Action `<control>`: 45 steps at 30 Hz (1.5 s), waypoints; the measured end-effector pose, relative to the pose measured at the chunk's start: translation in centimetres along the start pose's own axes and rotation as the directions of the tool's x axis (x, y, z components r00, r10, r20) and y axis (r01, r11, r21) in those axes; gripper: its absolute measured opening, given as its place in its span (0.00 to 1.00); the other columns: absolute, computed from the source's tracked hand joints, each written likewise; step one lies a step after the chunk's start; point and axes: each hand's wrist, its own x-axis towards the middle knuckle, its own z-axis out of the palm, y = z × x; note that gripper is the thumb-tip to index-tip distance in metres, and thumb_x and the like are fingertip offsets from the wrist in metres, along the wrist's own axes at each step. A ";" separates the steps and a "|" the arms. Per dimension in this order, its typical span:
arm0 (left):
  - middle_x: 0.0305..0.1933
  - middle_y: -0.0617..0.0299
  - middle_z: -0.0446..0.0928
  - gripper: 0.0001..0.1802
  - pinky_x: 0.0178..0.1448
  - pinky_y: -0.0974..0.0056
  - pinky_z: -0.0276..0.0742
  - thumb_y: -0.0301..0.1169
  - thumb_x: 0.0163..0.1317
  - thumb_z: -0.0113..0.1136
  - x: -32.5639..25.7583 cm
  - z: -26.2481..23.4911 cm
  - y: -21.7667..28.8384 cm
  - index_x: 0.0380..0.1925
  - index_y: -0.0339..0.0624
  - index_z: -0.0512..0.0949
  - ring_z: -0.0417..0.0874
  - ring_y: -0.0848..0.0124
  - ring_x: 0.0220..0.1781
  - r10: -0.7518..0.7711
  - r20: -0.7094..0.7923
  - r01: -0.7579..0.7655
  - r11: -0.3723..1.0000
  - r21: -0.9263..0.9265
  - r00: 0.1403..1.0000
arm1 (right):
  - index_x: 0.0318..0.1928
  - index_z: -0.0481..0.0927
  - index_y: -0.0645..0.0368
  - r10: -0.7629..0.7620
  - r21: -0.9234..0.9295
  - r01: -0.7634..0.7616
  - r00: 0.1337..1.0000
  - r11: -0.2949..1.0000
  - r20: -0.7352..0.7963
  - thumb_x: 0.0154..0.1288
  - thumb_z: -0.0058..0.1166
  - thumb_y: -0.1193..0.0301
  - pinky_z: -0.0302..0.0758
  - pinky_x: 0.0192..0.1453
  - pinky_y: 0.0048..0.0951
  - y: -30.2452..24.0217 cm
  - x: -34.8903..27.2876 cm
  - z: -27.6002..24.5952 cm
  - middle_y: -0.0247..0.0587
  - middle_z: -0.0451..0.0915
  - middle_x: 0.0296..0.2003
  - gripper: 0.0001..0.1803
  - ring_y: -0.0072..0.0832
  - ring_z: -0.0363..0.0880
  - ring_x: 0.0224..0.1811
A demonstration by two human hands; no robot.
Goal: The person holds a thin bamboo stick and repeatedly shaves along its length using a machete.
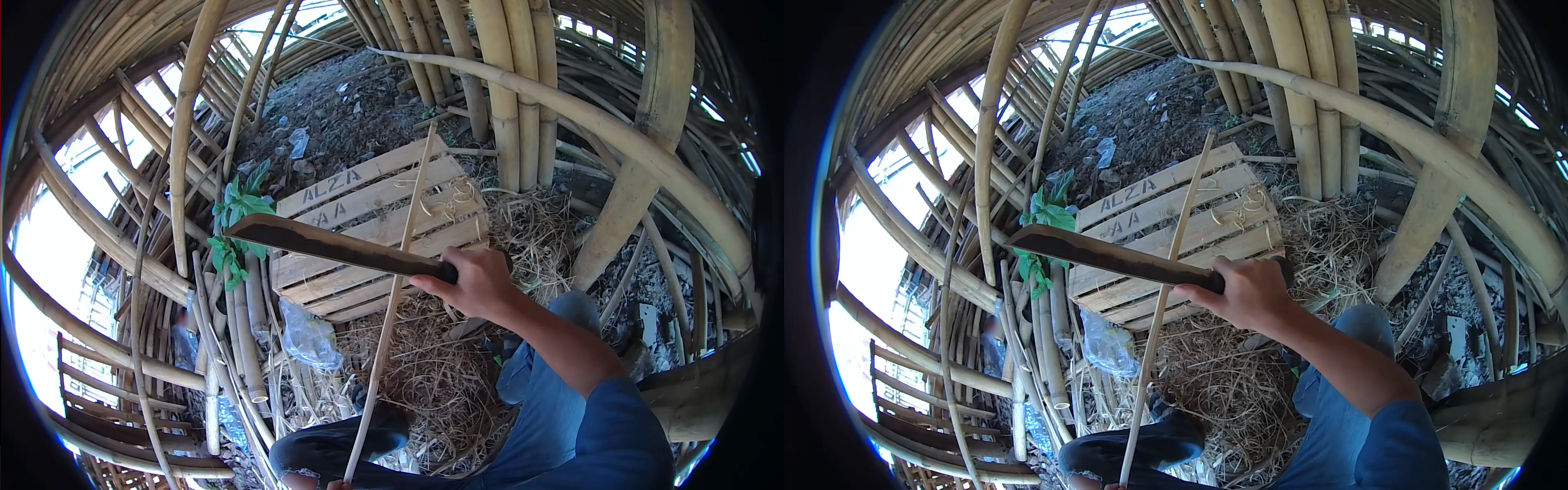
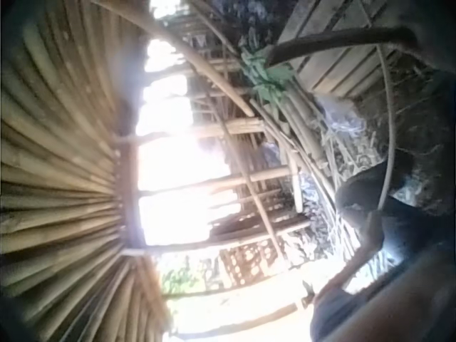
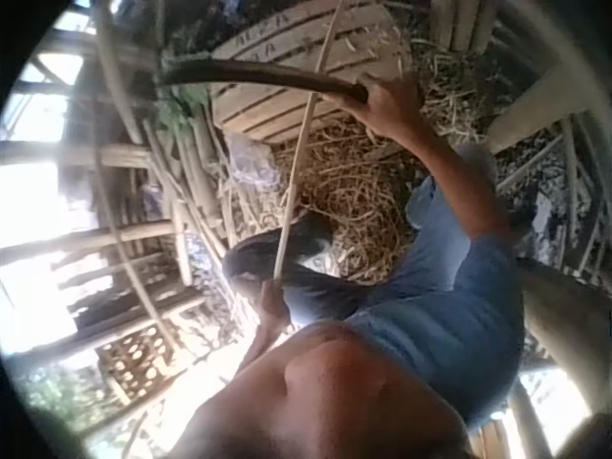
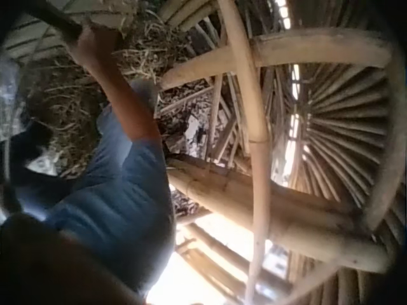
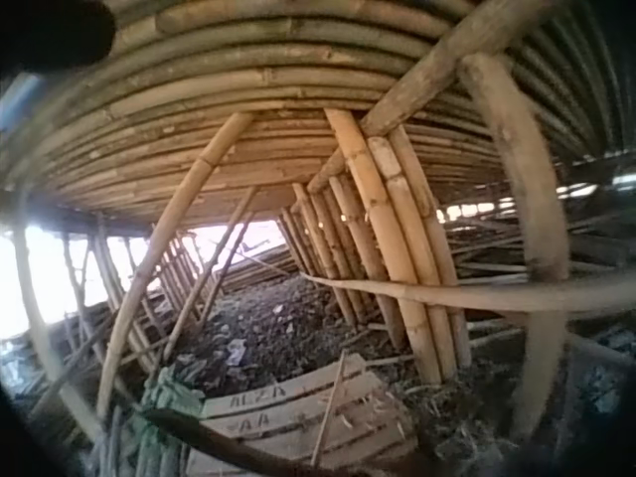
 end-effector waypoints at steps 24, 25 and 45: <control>0.24 0.53 0.73 0.07 0.21 0.57 0.68 0.17 0.57 0.47 -2.1 -2.4 -4.7 0.32 0.36 0.75 0.74 0.58 0.19 0.201 0.038 -0.203 0.942 0.266 0.979 | 0.19 0.77 0.54 0.435 0.056 -0.488 0.818 0.871 0.376 0.61 0.42 0.32 0.64 0.13 0.30 3.5 1.9 0.1 0.29 0.67 0.08 0.37 0.25 0.69 0.09; 0.24 0.53 0.73 0.07 0.21 0.57 0.68 0.17 0.57 0.47 -2.0 -2.6 -4.0 0.32 0.36 0.75 0.73 0.58 0.19 0.180 0.030 -0.182 0.952 0.248 0.983 | 0.19 0.77 0.54 0.470 0.053 -0.512 0.820 0.857 0.327 0.61 0.42 0.32 0.63 0.13 0.30 4.5 1.7 0.4 0.30 0.67 0.08 0.37 0.26 0.68 0.08; 0.24 0.51 0.73 0.13 0.24 0.57 0.70 0.16 0.56 0.44 -2.2 -4.7 -1.4 0.39 0.33 0.76 0.75 0.56 0.21 0.033 0.062 -0.048 0.963 0.267 0.998 | 0.15 0.73 0.59 0.773 0.330 -0.776 0.610 0.537 0.174 0.58 0.46 0.32 0.67 0.16 0.31 7.4 2.5 -1.1 0.36 0.71 0.11 0.39 0.28 0.73 0.13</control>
